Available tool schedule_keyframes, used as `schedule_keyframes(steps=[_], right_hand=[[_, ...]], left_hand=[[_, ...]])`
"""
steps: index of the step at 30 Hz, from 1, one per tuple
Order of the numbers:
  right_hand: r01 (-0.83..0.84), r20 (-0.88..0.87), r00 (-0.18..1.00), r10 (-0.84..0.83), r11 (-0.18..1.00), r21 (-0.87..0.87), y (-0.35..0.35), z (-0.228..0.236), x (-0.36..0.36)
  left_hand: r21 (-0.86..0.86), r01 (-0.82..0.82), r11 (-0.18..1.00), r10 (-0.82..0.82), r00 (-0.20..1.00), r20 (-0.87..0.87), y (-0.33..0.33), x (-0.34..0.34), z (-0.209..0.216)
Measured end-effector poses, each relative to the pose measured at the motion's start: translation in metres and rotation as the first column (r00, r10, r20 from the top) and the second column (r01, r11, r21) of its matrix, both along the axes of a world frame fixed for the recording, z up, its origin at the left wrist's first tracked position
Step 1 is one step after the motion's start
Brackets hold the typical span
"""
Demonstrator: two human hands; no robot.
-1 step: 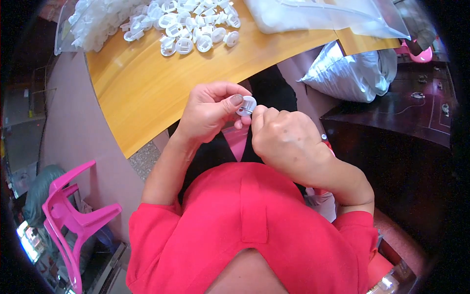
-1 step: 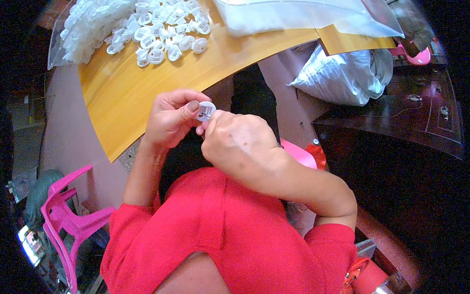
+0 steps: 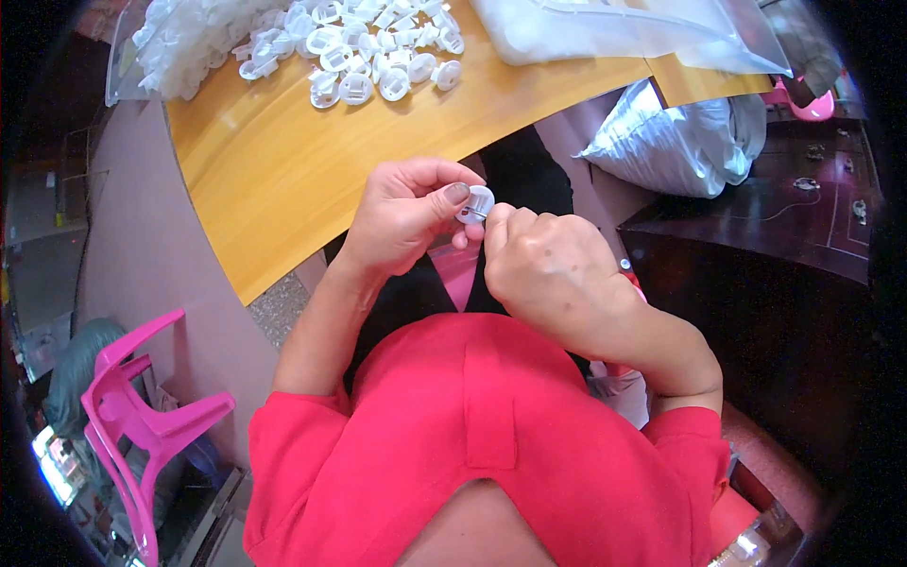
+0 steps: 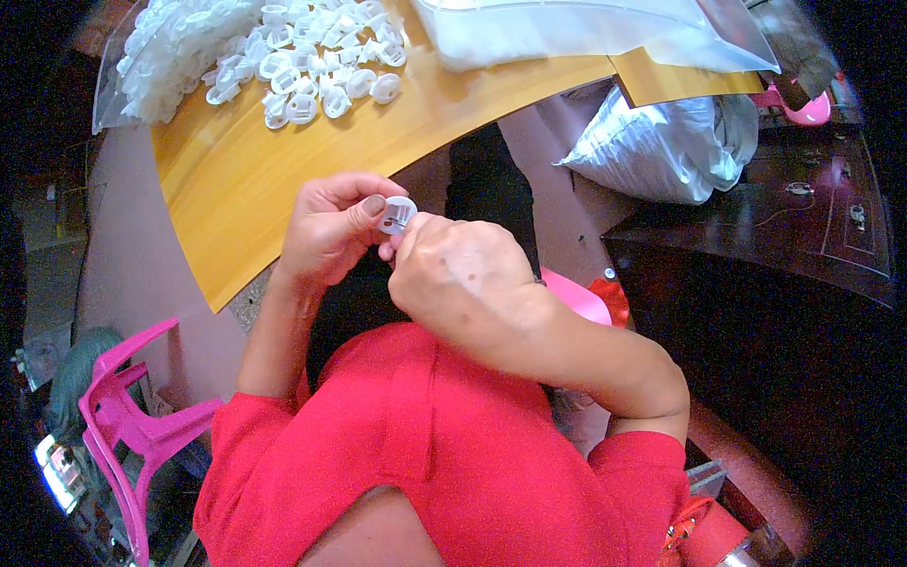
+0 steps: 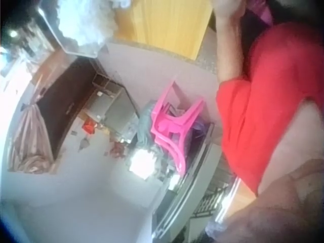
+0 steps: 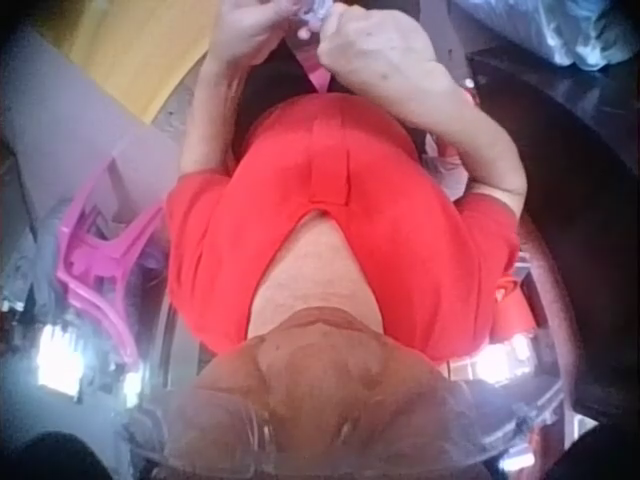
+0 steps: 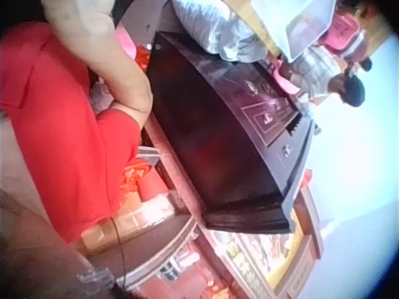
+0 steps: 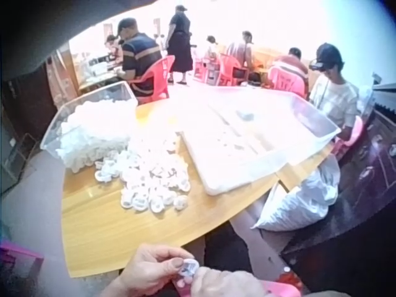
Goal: The person cleans or deburrs small white plastic components using a small pointed tool.
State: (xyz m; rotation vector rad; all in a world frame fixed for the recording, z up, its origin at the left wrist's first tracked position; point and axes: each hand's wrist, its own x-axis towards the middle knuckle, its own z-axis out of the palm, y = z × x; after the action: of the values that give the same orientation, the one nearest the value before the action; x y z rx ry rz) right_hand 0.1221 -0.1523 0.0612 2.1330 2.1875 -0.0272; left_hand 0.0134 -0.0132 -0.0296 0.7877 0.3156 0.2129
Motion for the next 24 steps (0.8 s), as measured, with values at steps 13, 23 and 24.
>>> schedule_keyframes(steps=[13, 23, 24], right_hand=[[0.031, -0.160, 0.986, -0.038, 0.999, -0.043, 0.000, -0.008, 0.015], [0.199, -0.335, 0.931, -0.145, 0.971, 0.135, -0.007, 0.001, 0.017], [0.200, -0.335, 0.931, -0.145, 0.971, 0.135, -0.007, 0.000, 0.018]], left_hand=[[0.041, -0.064, 0.997, 0.064, 0.998, -0.004, -0.007, 0.005, -0.008], [-0.101, 0.004, 0.995, 0.013, 0.986, 0.166, 0.011, 0.001, -0.011], [-0.088, 0.006, 0.996, 0.009, 0.986, 0.166, 0.013, 0.001, -0.011]])
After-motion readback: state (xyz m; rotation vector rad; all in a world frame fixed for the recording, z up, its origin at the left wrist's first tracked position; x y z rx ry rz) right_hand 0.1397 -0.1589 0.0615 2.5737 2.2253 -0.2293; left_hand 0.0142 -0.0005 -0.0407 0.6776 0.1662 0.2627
